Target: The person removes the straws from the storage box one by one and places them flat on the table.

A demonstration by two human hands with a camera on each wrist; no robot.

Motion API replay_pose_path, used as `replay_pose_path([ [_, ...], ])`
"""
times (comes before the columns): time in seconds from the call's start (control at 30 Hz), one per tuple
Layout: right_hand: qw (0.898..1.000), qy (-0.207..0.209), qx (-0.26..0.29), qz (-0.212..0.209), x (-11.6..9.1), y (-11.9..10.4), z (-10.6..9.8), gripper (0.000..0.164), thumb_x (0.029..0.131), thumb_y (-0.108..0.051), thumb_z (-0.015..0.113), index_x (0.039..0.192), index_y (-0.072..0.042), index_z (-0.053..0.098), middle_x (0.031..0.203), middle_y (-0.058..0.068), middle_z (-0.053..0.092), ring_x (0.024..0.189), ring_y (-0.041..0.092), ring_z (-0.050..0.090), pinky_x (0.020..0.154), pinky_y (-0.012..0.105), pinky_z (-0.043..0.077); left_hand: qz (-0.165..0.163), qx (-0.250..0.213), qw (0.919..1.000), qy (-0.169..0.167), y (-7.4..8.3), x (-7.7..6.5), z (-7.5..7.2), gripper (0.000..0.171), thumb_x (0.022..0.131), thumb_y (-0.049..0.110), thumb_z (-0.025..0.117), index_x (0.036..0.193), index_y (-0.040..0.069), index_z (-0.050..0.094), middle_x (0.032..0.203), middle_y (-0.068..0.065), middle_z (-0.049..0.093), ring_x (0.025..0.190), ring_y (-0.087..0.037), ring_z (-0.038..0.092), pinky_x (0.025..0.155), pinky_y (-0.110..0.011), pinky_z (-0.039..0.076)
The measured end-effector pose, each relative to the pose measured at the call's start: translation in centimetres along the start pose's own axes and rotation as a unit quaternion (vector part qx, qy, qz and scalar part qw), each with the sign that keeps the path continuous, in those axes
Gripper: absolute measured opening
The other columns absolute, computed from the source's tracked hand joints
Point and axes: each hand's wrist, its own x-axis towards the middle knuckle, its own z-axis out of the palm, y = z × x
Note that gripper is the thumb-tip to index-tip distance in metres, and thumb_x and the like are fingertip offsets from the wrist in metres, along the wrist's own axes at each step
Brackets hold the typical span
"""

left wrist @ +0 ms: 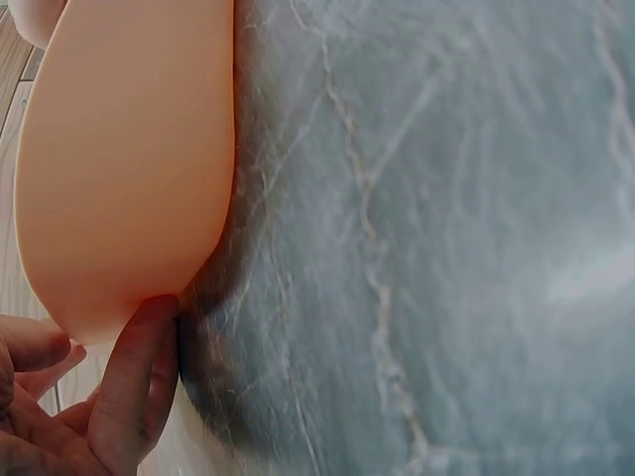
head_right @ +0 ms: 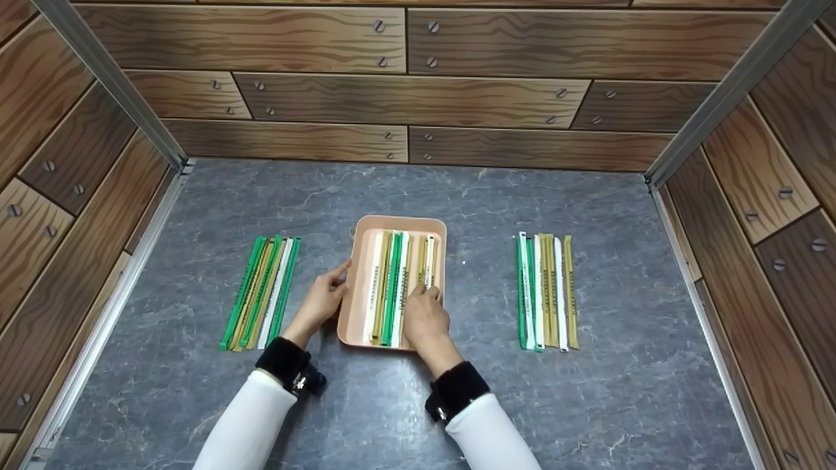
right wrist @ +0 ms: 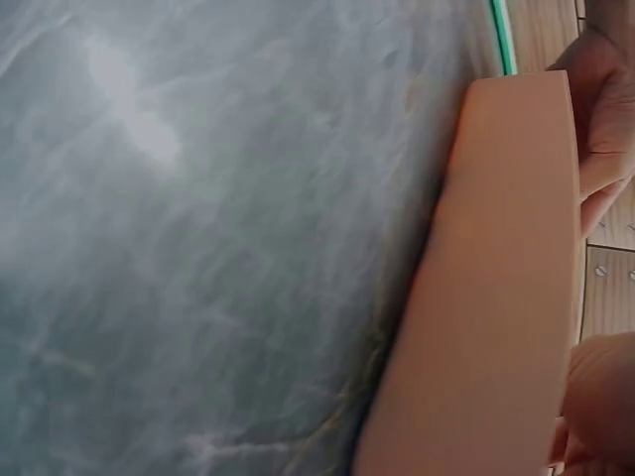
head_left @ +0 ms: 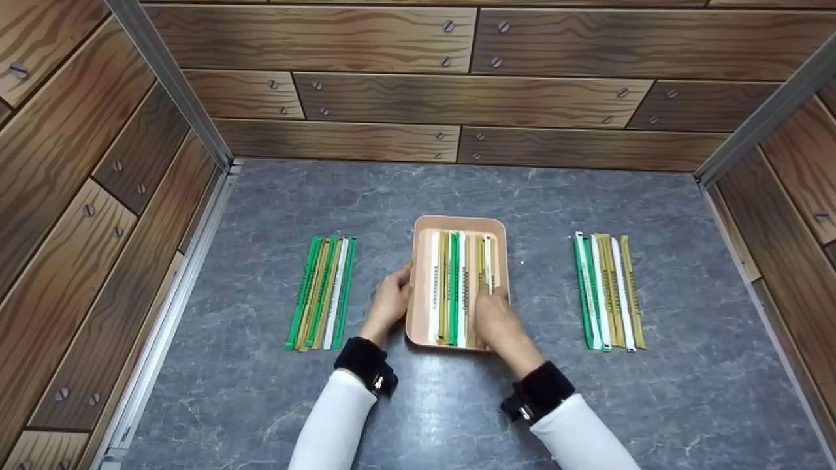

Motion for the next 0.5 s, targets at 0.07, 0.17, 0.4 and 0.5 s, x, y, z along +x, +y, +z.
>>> replay_pose_path([
  [0.07, 1.000, 0.009, -0.012, -0.015, 0.07, 0.17, 0.15, 0.067, 0.083, 0.014, 0.055, 0.145, 0.014, 0.031, 0.115, 0.043, 0.041, 0.060, 0.031, 0.057, 0.042, 0.030, 0.049, -0.002, 0.001, 1.0000, 0.002, 0.01, 0.02, 0.02, 0.054, 0.095, 0.000, 0.053, 0.147, 0.013, 0.047, 0.141, -0.015, 0.051, 0.108, -0.029, 0.060, 0.093, -0.041, 0.048],
  [0.17, 0.999, 0.024, -0.018, -0.040, 0.17, 0.35, 0.36, 0.060, 0.085, 0.011, 0.055, 0.143, 0.012, 0.038, 0.111, 0.037, 0.045, 0.070, 0.033, 0.057, 0.049, 0.035, 0.053, -0.005, -0.001, 1.0000, 0.004, 0.03, 0.03, 0.04, 0.053, 0.096, 0.000, 0.054, 0.147, 0.014, 0.047, 0.142, -0.013, 0.050, 0.121, -0.028, 0.055, 0.099, -0.042, 0.045],
  [0.4, 0.996, 0.049, 0.027, -0.075, 0.32, 0.77, 0.91, 0.060, 0.083, 0.009, 0.057, 0.142, 0.006, 0.045, 0.114, 0.029, 0.049, 0.084, 0.033, 0.056, 0.066, 0.041, 0.056, -0.006, -0.003, 1.0000, 0.004, -0.01, -0.03, 0.08, 0.053, 0.095, 0.000, 0.053, 0.146, 0.013, 0.047, 0.141, -0.014, 0.051, 0.109, -0.028, 0.059, 0.093, -0.040, 0.048],
  [0.5, 0.994, 0.062, 0.034, -0.084, 0.33, 0.80, 0.89, 0.059, 0.079, 0.011, 0.060, 0.137, 0.007, 0.049, 0.111, 0.029, 0.051, 0.085, 0.034, 0.058, 0.070, 0.042, 0.056, 0.004, 0.000, 1.0000, 0.007, -0.02, -0.08, 0.05, 0.053, 0.095, -0.001, 0.054, 0.146, 0.012, 0.048, 0.139, -0.016, 0.053, 0.110, -0.029, 0.059, 0.094, -0.043, 0.047],
])
